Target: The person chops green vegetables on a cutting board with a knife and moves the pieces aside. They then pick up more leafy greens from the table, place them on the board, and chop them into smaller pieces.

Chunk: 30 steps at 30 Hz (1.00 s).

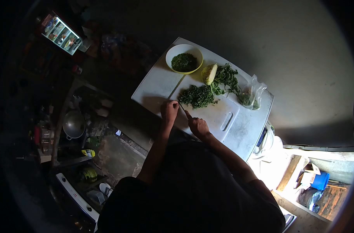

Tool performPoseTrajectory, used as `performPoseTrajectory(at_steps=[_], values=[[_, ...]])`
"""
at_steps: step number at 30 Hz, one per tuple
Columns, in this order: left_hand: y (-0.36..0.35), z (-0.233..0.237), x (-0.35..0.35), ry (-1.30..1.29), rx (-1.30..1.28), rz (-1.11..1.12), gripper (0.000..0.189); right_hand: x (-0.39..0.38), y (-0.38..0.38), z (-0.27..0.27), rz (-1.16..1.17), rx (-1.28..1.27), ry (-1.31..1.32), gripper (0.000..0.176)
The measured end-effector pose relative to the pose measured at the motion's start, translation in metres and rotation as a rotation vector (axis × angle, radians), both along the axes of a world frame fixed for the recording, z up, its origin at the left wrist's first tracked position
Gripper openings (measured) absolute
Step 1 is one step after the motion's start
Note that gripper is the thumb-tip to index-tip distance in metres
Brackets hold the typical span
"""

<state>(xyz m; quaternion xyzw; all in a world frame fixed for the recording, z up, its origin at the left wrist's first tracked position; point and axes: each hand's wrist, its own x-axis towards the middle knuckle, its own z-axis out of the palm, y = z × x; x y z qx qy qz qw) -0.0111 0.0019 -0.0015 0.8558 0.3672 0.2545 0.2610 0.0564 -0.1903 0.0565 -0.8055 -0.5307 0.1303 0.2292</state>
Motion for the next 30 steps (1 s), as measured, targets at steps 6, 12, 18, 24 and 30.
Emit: performPoseTrajectory(at_steps=[6, 12, 18, 24, 30], values=[[-0.009, 0.043, -0.006, -0.034, -0.092, -0.053, 0.016, 0.01, 0.011, -0.062, -0.072, 0.059, 0.193, 0.054], [0.0, 0.028, -0.006, -0.024, -0.129, -0.079, 0.015, 0.001, 0.001, -0.021, -0.002, 0.095, 0.009, 0.066], [-0.012, 0.012, -0.002, -0.083, -0.133, -0.049, 0.014, 0.006, 0.0, -0.03, 0.027, 0.169, -0.087, 0.068], [0.005, -0.02, 0.002, -0.122, 0.03, -0.081, 0.012, 0.012, 0.006, -0.034, 0.0, 0.11, -0.007, 0.066], [-0.009, 0.02, -0.001, -0.048, 0.209, -0.014, 0.01, 0.007, 0.005, -0.004, -0.028, 0.071, 0.029, 0.064]])
